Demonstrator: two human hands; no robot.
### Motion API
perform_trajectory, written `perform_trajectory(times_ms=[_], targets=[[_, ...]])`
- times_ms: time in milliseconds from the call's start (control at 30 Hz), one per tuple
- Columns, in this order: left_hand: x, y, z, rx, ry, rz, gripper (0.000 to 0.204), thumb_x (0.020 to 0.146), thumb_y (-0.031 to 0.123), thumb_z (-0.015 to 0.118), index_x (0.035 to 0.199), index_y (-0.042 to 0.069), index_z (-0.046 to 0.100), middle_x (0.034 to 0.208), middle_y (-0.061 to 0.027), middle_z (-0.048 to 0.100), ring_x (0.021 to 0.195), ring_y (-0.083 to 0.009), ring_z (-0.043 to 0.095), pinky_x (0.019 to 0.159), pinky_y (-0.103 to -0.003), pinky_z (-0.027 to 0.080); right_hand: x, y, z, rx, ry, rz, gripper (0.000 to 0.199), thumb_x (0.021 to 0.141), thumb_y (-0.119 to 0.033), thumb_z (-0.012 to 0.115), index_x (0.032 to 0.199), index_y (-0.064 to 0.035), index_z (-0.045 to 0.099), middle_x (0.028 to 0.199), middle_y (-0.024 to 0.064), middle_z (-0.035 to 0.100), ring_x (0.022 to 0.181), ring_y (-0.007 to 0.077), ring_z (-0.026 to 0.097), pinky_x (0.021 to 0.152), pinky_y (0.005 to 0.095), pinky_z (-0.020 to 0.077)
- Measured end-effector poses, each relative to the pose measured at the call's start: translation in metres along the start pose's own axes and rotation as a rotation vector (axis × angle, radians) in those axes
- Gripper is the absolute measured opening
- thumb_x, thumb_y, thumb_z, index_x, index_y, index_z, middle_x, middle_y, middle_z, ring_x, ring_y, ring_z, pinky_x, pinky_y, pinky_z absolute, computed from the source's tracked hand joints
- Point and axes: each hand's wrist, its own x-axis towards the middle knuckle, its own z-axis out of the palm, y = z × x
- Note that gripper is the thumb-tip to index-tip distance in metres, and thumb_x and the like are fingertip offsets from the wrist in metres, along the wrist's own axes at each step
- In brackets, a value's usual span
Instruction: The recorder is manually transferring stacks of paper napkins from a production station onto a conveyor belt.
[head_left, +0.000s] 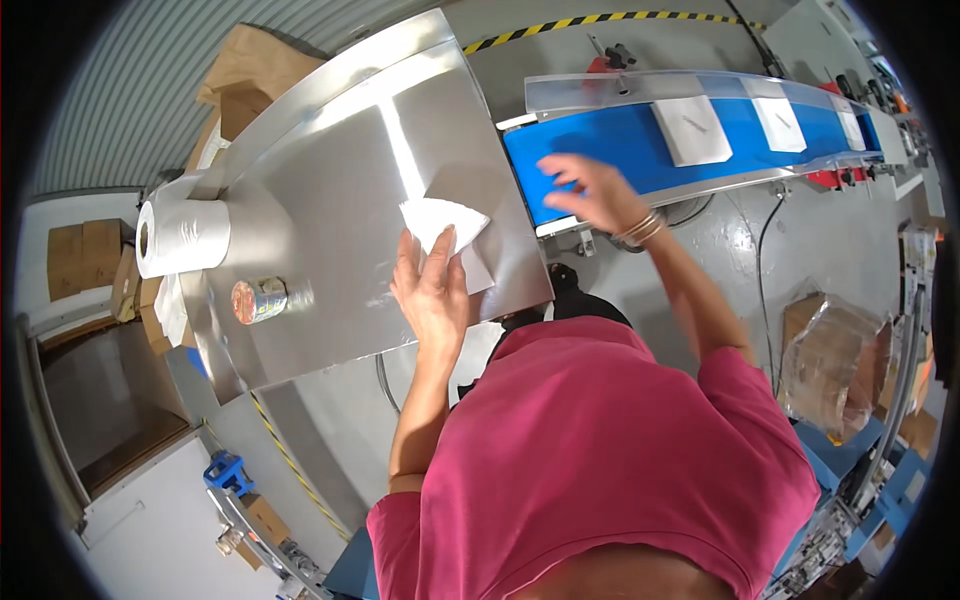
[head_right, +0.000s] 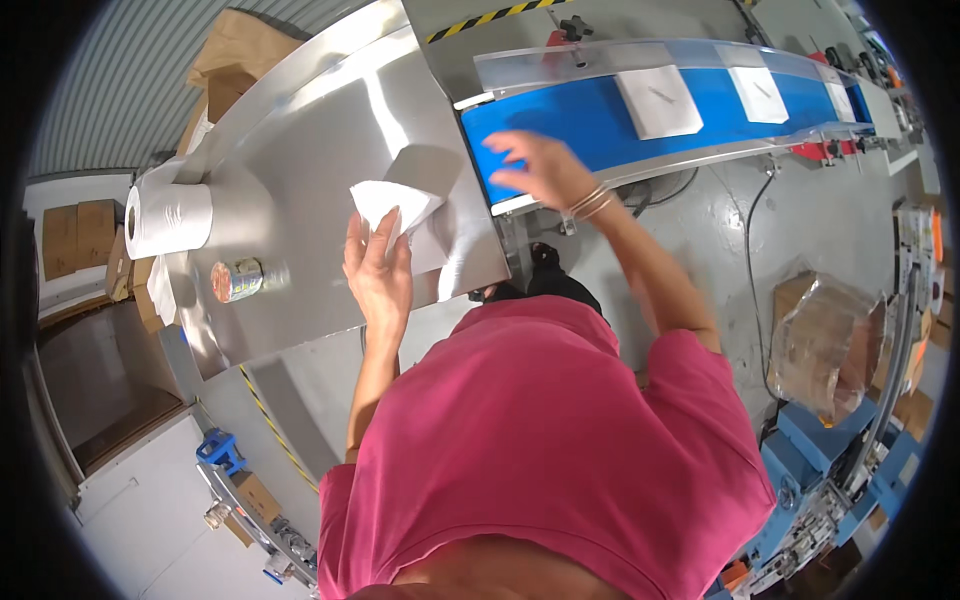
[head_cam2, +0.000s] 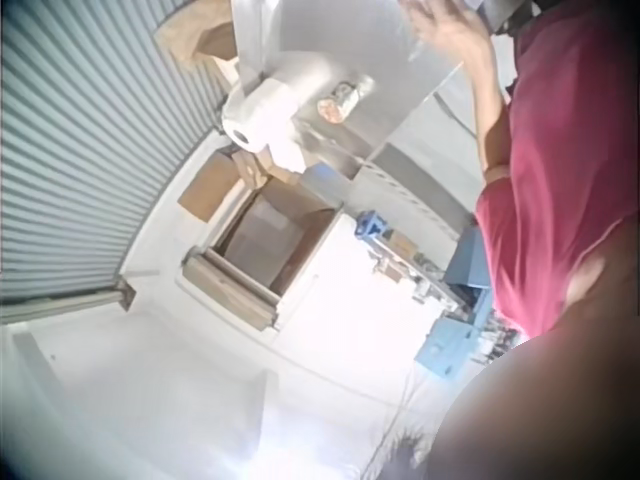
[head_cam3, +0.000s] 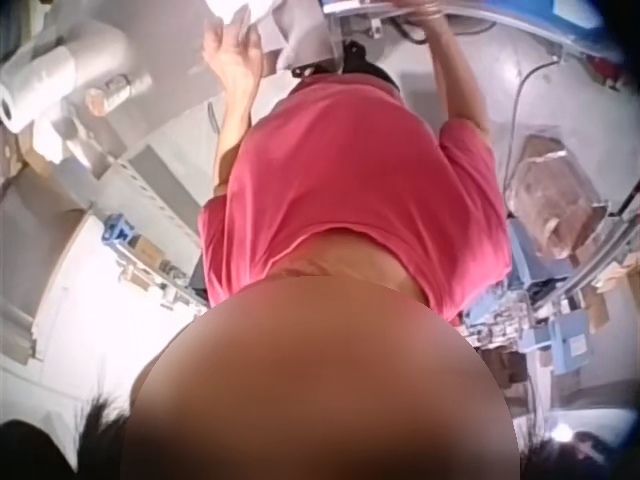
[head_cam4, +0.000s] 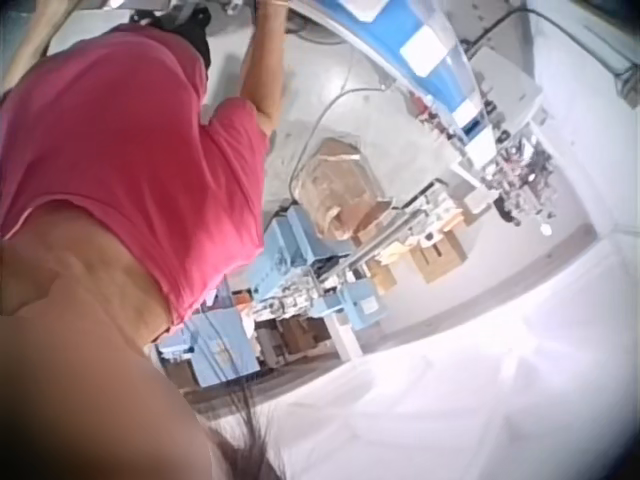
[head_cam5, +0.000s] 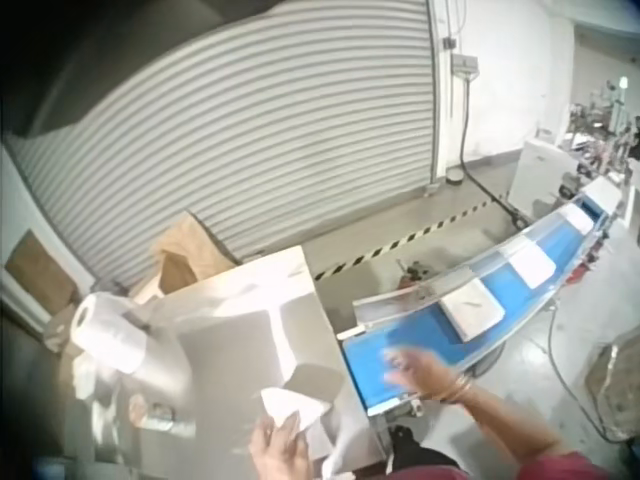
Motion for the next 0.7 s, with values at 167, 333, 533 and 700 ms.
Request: perform_trajectory(times_ms=[167, 333, 533, 700], targets=[[0.001, -0.001, 0.001, 0.005, 0.005, 0.032, 0.037, 0.080, 0.007, 0.068, 0.114, 0.023, 0.069, 0.135, -0.0261, 0.045, 0.116, -0.0373, 0.052, 0.096, -0.045, 0.037, 0.010, -0.025, 0.048, 0.188, -0.091, -0.019, 0.048, 0.075, -0.012, 0.077, 0.117, -0.0090, 0.055, 0.108, 0.0046, 0.061, 0.089, 0.0153, 0.061, 0.074, 0.0283, 0.0522], [0.000, -0.007, 0.002, -0.005, 0.010, 0.070, 0.036, 0.078, 0.006, 0.070, 0.109, 0.025, 0.071, 0.136, -0.0249, 0.044, 0.118, -0.0372, 0.051, 0.096, -0.045, 0.037, 0.021, -0.036, 0.059, 0.180, -0.176, -0.032, 0.043, 0.075, -0.013, 0.077, 0.112, -0.0083, 0.056, 0.105, 0.0035, 0.059, 0.084, 0.0149, 0.059, 0.073, 0.0287, 0.0523], [0.005, 0.003, -0.004, -0.038, -0.078, 0.022, 0.037, 0.077, 0.007, 0.071, 0.111, 0.023, 0.070, 0.140, -0.0239, 0.041, 0.121, -0.0366, 0.048, 0.098, -0.048, 0.035, 0.034, -0.016, 0.066, 0.045, -0.222, -0.310, 0.038, 0.078, -0.012, 0.073, 0.113, -0.0068, 0.057, 0.099, 0.0075, 0.059, 0.093, 0.0188, 0.059, 0.080, 0.0287, 0.0497], [0.006, -0.005, -0.015, 0.130, -0.142, 0.040, 0.042, 0.079, 0.006, 0.067, 0.118, 0.019, 0.066, 0.142, -0.0231, 0.038, 0.121, -0.0371, 0.048, 0.099, -0.047, 0.036, 0.014, 0.014, 0.030, 0.475, -0.030, 0.101, 0.028, 0.092, -0.026, 0.062, 0.103, -0.0030, 0.050, 0.088, 0.0026, 0.052, 0.080, 0.0089, 0.049, 0.070, 0.0276, 0.0454]])
